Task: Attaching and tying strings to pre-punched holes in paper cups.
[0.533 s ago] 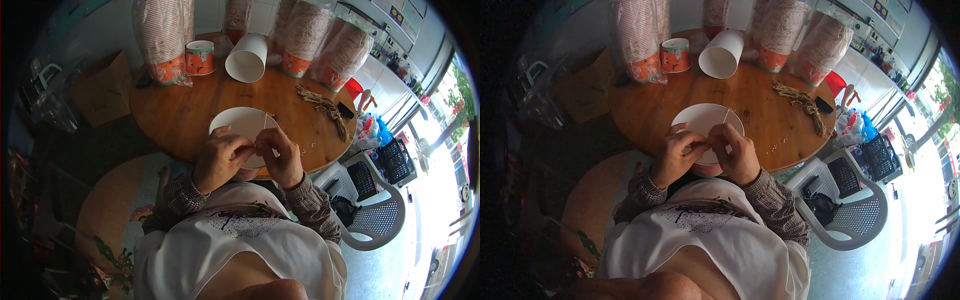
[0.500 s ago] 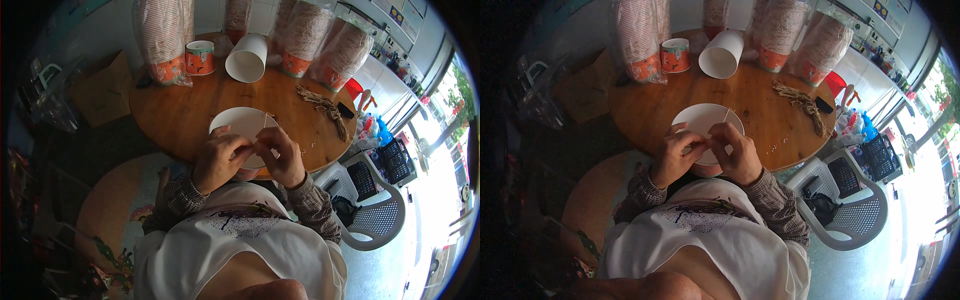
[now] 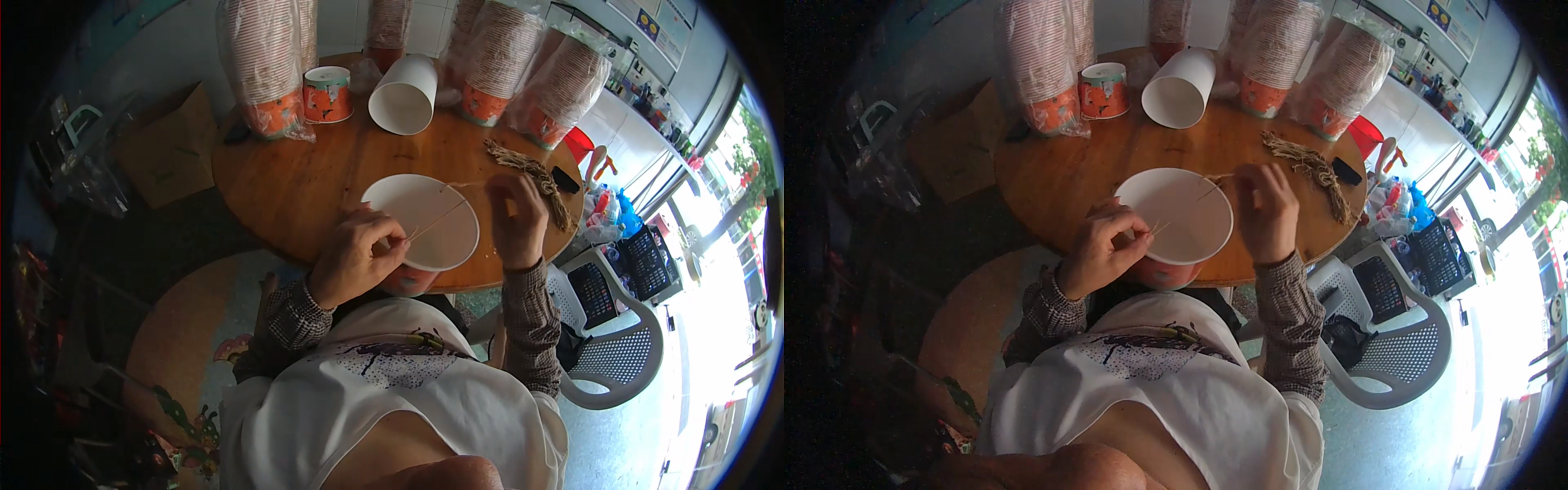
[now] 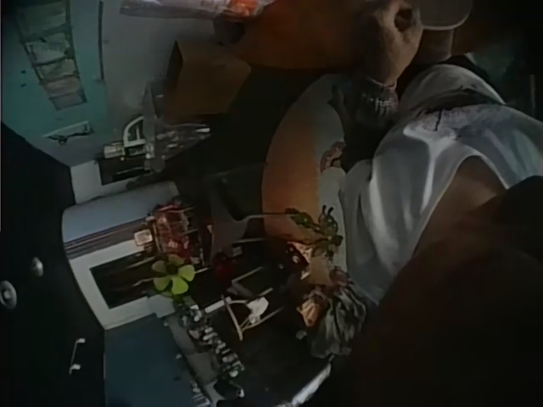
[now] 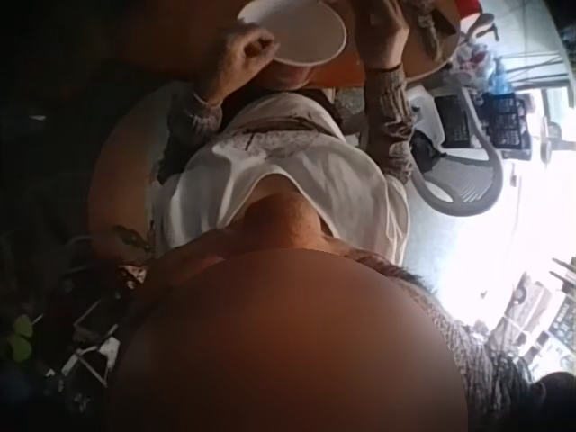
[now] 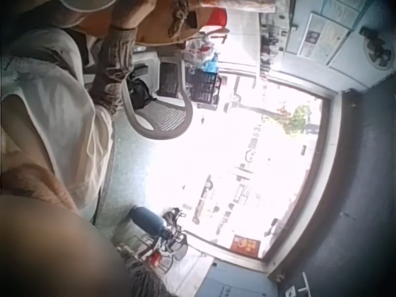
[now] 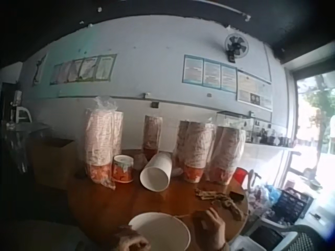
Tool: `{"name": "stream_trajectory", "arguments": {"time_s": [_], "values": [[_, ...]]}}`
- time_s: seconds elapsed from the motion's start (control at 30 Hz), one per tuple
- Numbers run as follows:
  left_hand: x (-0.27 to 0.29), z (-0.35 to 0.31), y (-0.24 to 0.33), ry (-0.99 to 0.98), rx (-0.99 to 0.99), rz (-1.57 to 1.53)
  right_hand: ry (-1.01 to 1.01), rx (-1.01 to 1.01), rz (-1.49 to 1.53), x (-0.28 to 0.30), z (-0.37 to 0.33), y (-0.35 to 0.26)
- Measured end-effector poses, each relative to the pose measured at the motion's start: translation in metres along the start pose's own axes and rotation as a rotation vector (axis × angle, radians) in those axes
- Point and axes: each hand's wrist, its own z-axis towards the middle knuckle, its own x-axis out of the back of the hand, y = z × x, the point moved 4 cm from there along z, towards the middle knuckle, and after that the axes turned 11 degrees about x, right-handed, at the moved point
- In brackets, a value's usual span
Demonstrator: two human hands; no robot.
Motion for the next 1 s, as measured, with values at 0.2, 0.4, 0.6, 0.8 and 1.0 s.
{"name": "stream_trajectory", "arguments": {"time_s": [0.2,0.4,0.6,0.8,1.0], "values": [[-0.013,0.003,-0.01,-0.04,0.0,0.021,-0.048,-0.26,-0.022,-0.01,-0.033,0.044],[-0.016,0.008,-0.014,-0.002,-0.039,-0.013,-0.131,-0.154,0.048,-0.013,-0.03,0.025],[-0.019,0.006,-0.016,0.004,-0.028,-0.01,-0.603,-0.118,0.182,-0.04,-0.026,-0.024],[-0.019,0.006,-0.018,-0.017,-0.013,-0.012,-0.667,-0.21,0.587,-0.045,-0.029,-0.02],[-0.02,0.005,-0.018,-0.069,0.029,-0.046,-0.521,-0.216,0.614,-0.044,-0.028,-0.02]]}}
